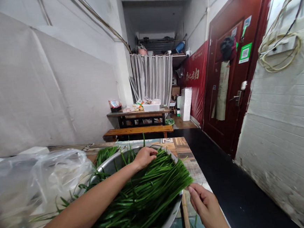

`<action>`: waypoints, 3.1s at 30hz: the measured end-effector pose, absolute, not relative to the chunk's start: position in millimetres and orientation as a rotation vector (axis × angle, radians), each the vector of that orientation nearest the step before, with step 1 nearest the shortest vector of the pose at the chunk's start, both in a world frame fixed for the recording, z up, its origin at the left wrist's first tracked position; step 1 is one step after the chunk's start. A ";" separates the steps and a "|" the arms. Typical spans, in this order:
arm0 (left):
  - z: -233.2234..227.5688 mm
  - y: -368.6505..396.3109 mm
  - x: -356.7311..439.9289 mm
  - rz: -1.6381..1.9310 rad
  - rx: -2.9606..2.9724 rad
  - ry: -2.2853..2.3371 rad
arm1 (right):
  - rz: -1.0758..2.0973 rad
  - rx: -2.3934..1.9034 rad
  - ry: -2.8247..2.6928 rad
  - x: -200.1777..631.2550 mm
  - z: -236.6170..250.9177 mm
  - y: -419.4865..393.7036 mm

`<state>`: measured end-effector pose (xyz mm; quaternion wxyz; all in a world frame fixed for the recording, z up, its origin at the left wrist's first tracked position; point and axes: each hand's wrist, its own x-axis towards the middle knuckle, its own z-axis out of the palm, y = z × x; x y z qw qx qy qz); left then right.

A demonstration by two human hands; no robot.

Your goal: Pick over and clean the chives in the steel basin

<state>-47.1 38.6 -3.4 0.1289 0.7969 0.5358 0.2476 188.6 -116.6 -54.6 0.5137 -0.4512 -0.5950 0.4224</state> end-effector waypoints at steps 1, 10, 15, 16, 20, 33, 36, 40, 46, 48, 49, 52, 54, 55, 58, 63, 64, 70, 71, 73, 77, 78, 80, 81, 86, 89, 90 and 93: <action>-3.3 39.4 -48.6 0.725 2.309 1.558 | 1.017 -1.083 -1.426 188.1 -54.4 -116.1; 14.0 26.5 -37.6 0.883 2.131 1.347 | 0.995 -1.071 -1.449 183.1 -53.8 -116.3; 24.2 -8.5 -11.8 0.951 1.851 1.181 | 0.948 -1.075 -1.437 180.1 -45.5 -117.1; 24.8 -14.3 -7.2 0.956 1.823 1.168 | 0.944 -1.076 -1.436 180.2 -43.5 -117.5; 25.9 -27.6 5.7 0.944 1.757 1.121 | 0.948 -1.088 -1.430 181.7 -38.2 -118.9; 31.5 -43.7 24.6 1.036 1.610 1.110 | 0.946 -1.104 -1.442 187.3 -46.8 -114.6; 32.2 -46.1 25.3 1.050 1.592 1.124 | 0.949 -1.098 -1.441 187.3 -46.9 -115.5; 30.8 -47.1 25.1 1.055 1.597 1.139 | 0.946 -1.093 -1.439 186.7 -47.6 -116.7; 26.6 -46.4 25.2 1.083 1.734 1.154 | 0.904 -1.101 -1.451 187.0 -46.9 -120.6; 26.9 -47.0 25.4 1.093 1.781 1.172 | 0.895 -1.104 -1.452 187.3 -46.8 -121.4; 27.4 -47.6 25.6 1.094 1.797 1.181 | 0.893 -1.106 -1.453 187.4 -46.8 -121.6; 29.0 -49.8 27.2 1.096 1.821 1.202 | 0.885 -1.114 -1.458 187.5 -46.4 -121.4; 29.4 -50.7 28.3 1.096 1.828 1.215 | 0.883 -1.119 -1.461 187.3 -45.6 -121.4; 29.3 -50.9 28.7 1.096 1.826 1.223 | 0.882 -1.121 -1.462 187.1 -45.2 -121.6; 27.5 -50.0 28.2 1.098 1.819 1.242 | 0.882 -1.128 -1.461 187.1 -44.7 -122.7; 21.6 -46.2 23.7 1.090 1.881 1.238 | 0.864 -1.137 -1.479 187.4 -45.6 -123.2; 20.5 -45.7 23.2 1.090 1.887 1.233 | 0.859 -1.137 -1.484 187.4 -45.6 -123.1; 20.1 -48.1 25.2 1.100 1.862 1.167 | 0.853 -1.136 -1.489 187.7 -44.9 -123.8; 20.7 -48.9 25.8 1.106 1.858 1.163 | 0.858 -1.137 -1.486 187.7 -45.0 -124.0; 21.5 -49.8 26.6 1.119 1.856 1.166 | 0.863 -1.138 -1.484 187.4 -45.3 -123.9; 22.1 -49.3 26.5 1.116 1.876 1.154 | 0.852 -1.138 -1.483 186.3 -45.6 -123.2; 22.1 -49.1 26.1 1.114 1.881 1.147 | 0.849 -1.137 -1.483 186.2 -45.6 -123.1; 21.7 -49.0 25.4 1.127 1.893 1.142 | 0.854 -1.135 -1.487 186.1 -45.7 -123.2; 21.3 -49.0 25.0 1.140 1.900 1.142 | 0.859 -1.135 -1.489 186.2 -45.9 -123.3; 17.2 -48.8 24.4 1.224 1.936 1.130 | 0.877 -1.140 -1.488 185.9 -47.7 -123.8; 14.7 -49.3 24.4 1.262 2.004 1.139 | 0.875 -1.145 -1.476 184.7 -47.6 -124.0; 13.5 -50.0 24.4 1.264 2.041 1.142 | 0.873 -1.145 -1.470 184.1 -47.3 -124.1; 8.1 -54.9 24.5 1.229 2.187 1.138 | 0.882 -1.140 -1.451 182.9 -46.8 -124.2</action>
